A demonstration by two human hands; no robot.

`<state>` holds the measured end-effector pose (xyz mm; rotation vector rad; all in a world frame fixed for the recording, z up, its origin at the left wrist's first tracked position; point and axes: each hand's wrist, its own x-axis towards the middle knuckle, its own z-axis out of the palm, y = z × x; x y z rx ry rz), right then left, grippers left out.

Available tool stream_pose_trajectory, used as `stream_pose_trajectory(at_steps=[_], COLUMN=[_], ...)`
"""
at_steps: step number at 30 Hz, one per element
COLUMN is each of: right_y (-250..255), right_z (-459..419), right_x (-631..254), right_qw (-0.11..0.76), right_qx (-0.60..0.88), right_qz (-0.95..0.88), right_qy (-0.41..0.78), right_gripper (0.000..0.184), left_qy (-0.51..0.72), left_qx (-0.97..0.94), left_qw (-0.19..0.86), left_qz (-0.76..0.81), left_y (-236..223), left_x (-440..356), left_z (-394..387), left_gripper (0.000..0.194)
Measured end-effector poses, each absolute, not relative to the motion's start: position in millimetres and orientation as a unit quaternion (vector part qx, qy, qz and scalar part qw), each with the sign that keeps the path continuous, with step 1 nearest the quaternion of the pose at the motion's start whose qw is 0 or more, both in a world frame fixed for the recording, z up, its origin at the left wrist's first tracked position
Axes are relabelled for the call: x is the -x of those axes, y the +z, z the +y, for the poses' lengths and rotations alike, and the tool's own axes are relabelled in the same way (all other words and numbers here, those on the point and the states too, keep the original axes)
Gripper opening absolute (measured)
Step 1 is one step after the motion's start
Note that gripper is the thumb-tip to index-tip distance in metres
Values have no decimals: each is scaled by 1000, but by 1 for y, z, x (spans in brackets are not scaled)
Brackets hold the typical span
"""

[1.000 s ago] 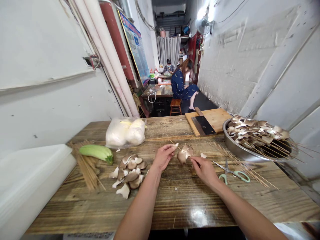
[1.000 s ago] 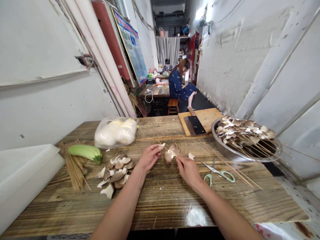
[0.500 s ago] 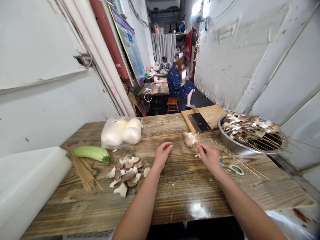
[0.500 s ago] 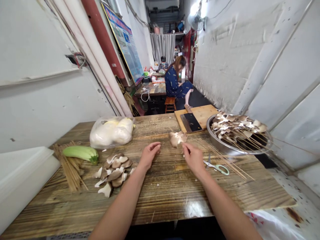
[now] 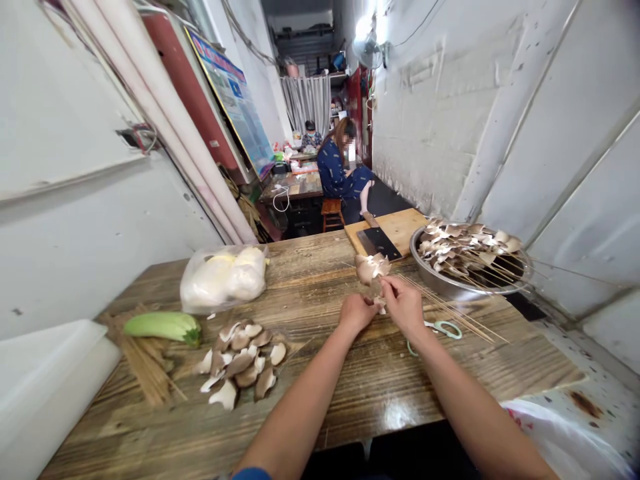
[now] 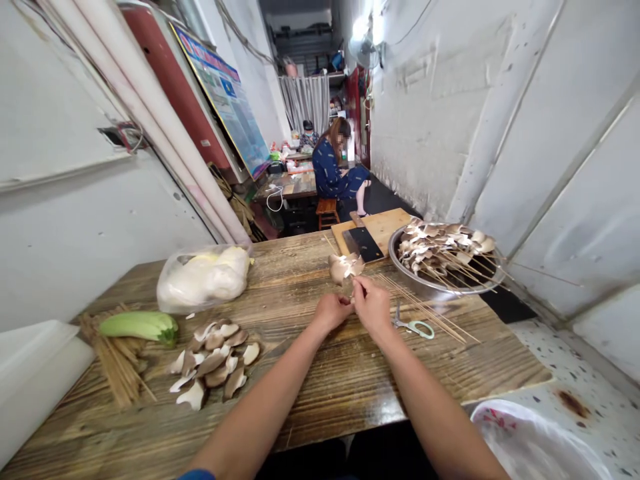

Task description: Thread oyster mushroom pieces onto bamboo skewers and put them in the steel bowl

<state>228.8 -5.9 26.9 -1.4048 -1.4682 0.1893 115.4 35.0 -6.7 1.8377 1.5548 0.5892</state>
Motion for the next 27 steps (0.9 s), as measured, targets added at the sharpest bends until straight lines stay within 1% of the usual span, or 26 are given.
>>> stream_pose_trajectory(at_steps=[2, 5, 7, 9, 11, 13, 15, 18, 23, 27], right_y=[27, 28, 28, 27, 25, 21, 16, 8, 1, -1], right_z=[-6, -7, -8, -9, -11, -13, -15, -17, -18, -19], right_x=[-228, -228, -228, -226, -222, -217, -211, -205, -200, -198], right_qw=[522, 522, 521, 517, 505, 488, 465, 416, 362, 342], right_qx=[585, 586, 586, 583, 574, 560, 544, 530, 514, 499], right_qz=[-617, -616, -616, -623, -640, -666, -694, -733, -771, -789], right_qy=[74, 71, 70, 69, 69, 73, 80, 91, 101, 105], right_gripper=[26, 26, 26, 25, 25, 25, 25, 25, 25, 25], left_qy=[242, 339, 404, 435, 477, 530, 576, 617, 616, 611], left_qx=[-693, -633, -552, -448, -364, -320, -296, -256, -222, -200], left_qw=[355, 430, 511, 613, 669, 673, 656, 641, 666, 692], left_qz=[579, 548, 521, 485, 438, 404, 388, 378, 359, 328], left_y=[-10, -15, -17, -17, -15, -13, -10, -10, -14, -13], left_x=[-117, -108, -92, -71, -48, -26, -8, 7, 12, 15], left_z=[38, 38, 37, 36, 37, 39, 41, 44, 45, 45], left_gripper=[16, 11, 14, 19, 21, 20, 17, 14, 18, 13])
